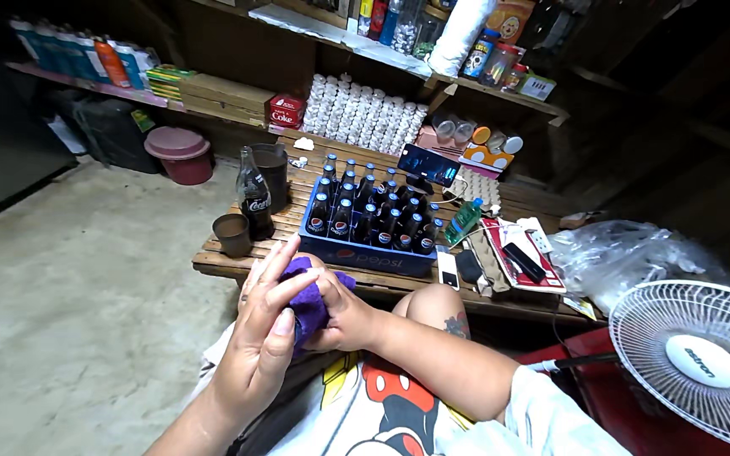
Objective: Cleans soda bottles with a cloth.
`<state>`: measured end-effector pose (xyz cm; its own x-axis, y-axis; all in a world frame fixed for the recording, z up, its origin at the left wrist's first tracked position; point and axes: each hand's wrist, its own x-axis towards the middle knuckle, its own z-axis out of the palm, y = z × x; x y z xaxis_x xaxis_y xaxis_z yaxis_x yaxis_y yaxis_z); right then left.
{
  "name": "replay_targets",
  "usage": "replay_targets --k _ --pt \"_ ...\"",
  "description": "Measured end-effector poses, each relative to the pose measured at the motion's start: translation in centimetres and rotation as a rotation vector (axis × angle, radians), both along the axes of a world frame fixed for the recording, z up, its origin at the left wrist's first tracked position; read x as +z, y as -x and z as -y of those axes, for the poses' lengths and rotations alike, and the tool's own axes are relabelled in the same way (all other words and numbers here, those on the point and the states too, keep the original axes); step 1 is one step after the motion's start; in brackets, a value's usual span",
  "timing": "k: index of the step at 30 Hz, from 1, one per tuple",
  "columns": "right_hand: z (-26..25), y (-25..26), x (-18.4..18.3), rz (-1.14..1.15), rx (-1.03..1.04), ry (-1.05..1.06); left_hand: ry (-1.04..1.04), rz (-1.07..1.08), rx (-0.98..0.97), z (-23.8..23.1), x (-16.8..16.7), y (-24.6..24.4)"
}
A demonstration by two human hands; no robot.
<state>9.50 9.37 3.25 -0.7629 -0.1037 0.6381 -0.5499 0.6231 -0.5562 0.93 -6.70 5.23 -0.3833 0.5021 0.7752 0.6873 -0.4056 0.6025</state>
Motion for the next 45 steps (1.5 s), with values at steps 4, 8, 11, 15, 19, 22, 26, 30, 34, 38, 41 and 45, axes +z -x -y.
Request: replay_targets --k 4,8,11,15,19,22,26,30,34,38,41,45 --pt "0.12 -0.07 -0.05 -0.010 -0.003 0.007 0.010 0.000 0.003 0.06 0.00 -0.02" --pt "0.01 0.07 -0.39 -0.007 0.001 0.020 0.011 -0.008 0.013 0.09 -0.05 0.01" --pt "0.00 0.08 -0.43 -0.008 0.000 0.023 -0.002 -0.010 0.015 0.04 -0.14 0.06" --pt "-0.02 0.07 -0.59 -0.023 -0.018 0.006 -0.010 -0.017 0.008 0.03 -0.21 0.15" --pt "-0.04 0.09 -0.63 -0.028 -0.032 -0.011 -0.010 -0.014 0.003 0.05 -0.27 0.12" --pt "-0.02 0.08 -0.63 -0.032 -0.030 -0.010 -0.013 -0.010 -0.001 0.01 -0.32 0.15" --pt "-0.07 0.04 -0.73 -0.030 -0.023 0.002 -0.016 -0.009 -0.006 -0.04 -0.36 0.15" --pt "-0.13 0.09 -0.68 -0.032 -0.010 0.005 -0.019 -0.009 -0.011 -0.08 -0.29 0.15" --pt "-0.13 0.14 -0.72 -0.037 -0.006 0.008 -0.024 -0.010 -0.014 -0.09 -0.31 0.15" --pt "-0.11 0.08 -0.74 -0.031 -0.010 0.017 -0.030 -0.011 -0.015 -0.13 -0.39 0.16" --pt "-0.12 0.14 -0.79 -0.035 -0.005 0.016 -0.025 -0.008 -0.011 -0.08 -0.32 0.12" --pt "-0.22 0.13 -0.96 -0.016 -0.008 0.005 -0.024 -0.005 -0.009 -0.09 -0.32 0.10"
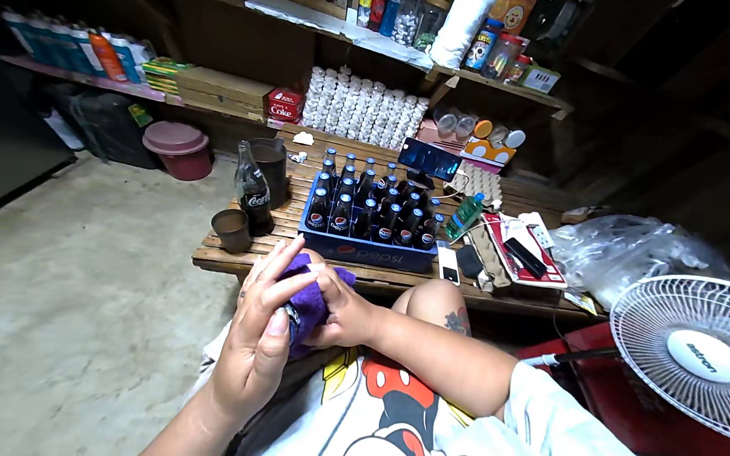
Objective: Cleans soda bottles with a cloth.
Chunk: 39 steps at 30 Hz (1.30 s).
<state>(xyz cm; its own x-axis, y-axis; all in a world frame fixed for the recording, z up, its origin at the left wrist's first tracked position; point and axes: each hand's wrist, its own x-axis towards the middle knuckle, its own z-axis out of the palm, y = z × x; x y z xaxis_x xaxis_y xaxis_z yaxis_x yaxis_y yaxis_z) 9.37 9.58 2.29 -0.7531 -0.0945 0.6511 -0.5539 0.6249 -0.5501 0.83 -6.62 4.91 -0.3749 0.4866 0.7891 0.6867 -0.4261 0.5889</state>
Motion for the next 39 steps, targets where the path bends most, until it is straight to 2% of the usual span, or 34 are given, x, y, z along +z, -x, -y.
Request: replay_targets --k 10,14,17,27,39 --pt "0.2 0.1 0.1 -0.030 -0.010 0.009 -0.015 0.027 -0.002 0.1 0.1 0.1" --pt "0.2 0.3 0.1 0.005 -0.027 -0.004 -0.269 0.073 0.023 0.0 0.7 -0.7" --pt "0.1 0.5 -0.2 0.044 -0.046 -0.012 -0.370 0.127 -0.034 -0.2 0.7 -0.9" --pt "-1.8 1.4 -2.9 0.249 -0.172 -0.067 -0.468 0.289 -0.110 0.1 0.4 1.1" --pt "-1.7 1.1 -2.8 0.291 -0.196 -0.061 -0.474 0.250 -0.117 0.0 0.2 0.8"
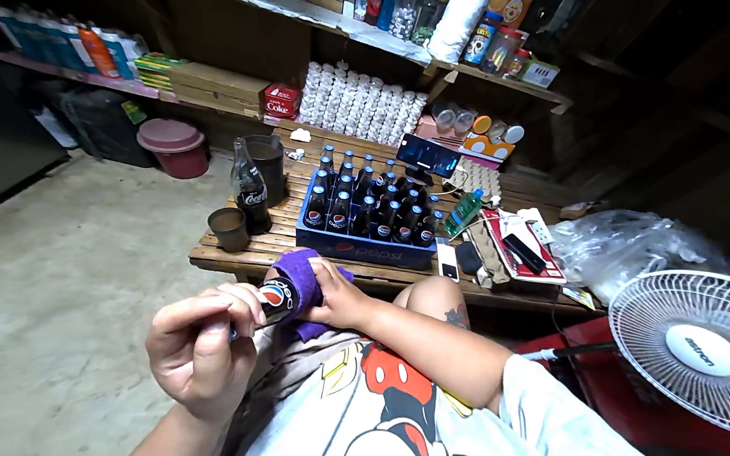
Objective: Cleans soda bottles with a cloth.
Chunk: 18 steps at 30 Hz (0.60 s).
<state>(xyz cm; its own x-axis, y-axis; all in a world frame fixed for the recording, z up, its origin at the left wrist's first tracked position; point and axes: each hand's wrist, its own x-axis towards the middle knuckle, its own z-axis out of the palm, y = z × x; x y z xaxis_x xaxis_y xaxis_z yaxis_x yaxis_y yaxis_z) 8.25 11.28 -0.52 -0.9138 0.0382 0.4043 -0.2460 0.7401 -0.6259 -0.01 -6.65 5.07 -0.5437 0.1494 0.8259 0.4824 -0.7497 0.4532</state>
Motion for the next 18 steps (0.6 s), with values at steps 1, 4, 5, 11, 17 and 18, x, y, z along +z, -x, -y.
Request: replay_targets --k 1,4,5,11,17,18 --pt "0.01 0.00 0.02 0.001 0.001 0.002 -0.003 0.003 -0.004 -0.01 -0.01 -0.04" --pt "-0.03 0.05 -0.10 -0.018 0.007 0.005 -0.001 0.003 -0.005 0.01 0.06 -0.12" --pt "-0.07 0.07 -0.19 -0.023 0.009 0.003 -0.001 0.003 -0.003 0.02 0.08 -0.14" --pt "-0.04 0.00 -0.07 -0.017 0.010 0.003 0.007 -0.015 0.002 0.05 0.00 -0.18" --pt "-0.04 0.03 -0.09 -0.035 0.018 0.007 0.000 -0.010 0.003 0.03 -0.04 -0.24" --pt "-0.03 0.03 -0.08 -0.034 0.018 0.005 -0.001 -0.011 0.001 0.04 -0.06 -0.23"
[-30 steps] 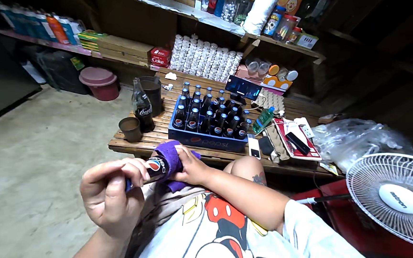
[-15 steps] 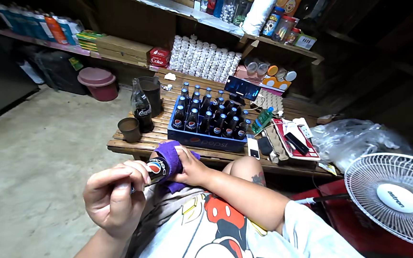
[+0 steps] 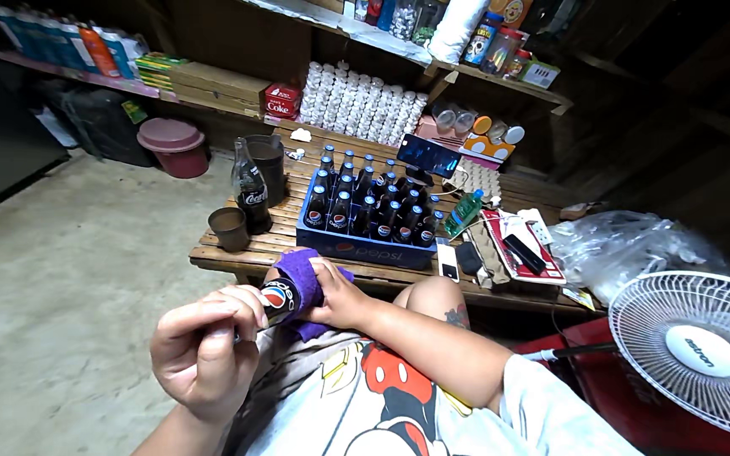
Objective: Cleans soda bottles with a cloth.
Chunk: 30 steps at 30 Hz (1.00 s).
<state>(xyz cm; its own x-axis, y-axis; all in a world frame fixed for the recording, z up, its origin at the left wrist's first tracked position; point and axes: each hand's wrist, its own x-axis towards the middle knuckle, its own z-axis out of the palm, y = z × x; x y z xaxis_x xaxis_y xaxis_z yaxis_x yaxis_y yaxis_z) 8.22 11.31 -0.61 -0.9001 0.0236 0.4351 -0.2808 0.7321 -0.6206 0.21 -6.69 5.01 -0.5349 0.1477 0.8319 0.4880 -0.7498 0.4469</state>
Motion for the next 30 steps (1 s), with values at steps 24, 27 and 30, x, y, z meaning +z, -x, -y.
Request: replay_targets --k 24,27,30 --pt "-0.12 -0.22 -0.42 -0.016 -0.001 -0.008 0.005 -0.061 -0.020 -0.02 -0.18 -0.63" --pt "-0.14 -0.26 -0.42 -0.021 0.005 0.007 0.004 -0.071 -0.017 -0.08 -0.15 -0.69" --pt "-0.18 -0.30 -0.48 -0.033 0.005 -0.003 0.015 -0.079 -0.016 -0.03 -0.18 -0.72"
